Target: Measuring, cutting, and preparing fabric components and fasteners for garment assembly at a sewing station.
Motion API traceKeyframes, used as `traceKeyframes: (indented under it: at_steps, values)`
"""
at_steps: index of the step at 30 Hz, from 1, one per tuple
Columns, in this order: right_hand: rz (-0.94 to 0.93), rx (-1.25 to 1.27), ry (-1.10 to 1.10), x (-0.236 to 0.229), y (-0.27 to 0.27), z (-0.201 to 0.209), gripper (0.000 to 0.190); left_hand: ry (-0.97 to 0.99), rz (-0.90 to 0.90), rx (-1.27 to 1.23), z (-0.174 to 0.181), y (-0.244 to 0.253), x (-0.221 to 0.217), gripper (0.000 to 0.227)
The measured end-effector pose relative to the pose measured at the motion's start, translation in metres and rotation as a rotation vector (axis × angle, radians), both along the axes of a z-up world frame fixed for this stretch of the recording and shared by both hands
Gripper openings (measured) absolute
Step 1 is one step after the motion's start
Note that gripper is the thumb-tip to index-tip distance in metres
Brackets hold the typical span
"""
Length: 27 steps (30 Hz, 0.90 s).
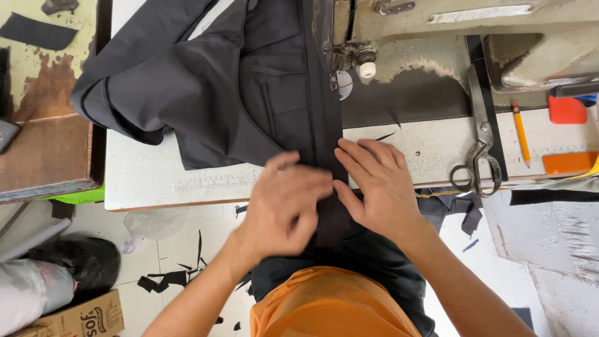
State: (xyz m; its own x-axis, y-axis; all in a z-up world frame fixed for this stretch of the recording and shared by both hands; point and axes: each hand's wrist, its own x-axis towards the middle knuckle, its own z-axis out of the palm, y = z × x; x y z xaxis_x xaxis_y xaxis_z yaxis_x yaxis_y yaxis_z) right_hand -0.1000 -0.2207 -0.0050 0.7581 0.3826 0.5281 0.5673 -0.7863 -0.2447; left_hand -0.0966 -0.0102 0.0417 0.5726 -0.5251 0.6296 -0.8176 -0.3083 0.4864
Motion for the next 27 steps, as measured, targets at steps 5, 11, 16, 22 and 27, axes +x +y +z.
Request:
traceKeyframes:
  at_steps: [5,11,16,22,27]
  values:
    - [0.000,0.025,0.013,0.001,0.001,-0.010,0.046,0.068,0.237,0.233,-0.036,-0.011,0.073,0.041]
    - [0.006,-0.049,0.085,0.008,-0.003,-0.007,0.047,0.197,0.248,0.372,-0.037,-0.003,0.085,0.048]
    - [0.008,-0.086,0.121,0.017,-0.004,-0.007,0.048,0.207,0.259,0.387,-0.040,-0.002,0.091,0.048]
    - [-0.009,-0.105,0.146,0.032,-0.003,-0.001,0.048,0.191,0.245,0.415,-0.046,0.001,0.110,0.048]
    - [-0.011,-0.120,0.142,0.048,-0.004,0.001,0.050,0.163,0.247,0.412,-0.048,0.001,0.128,0.049]
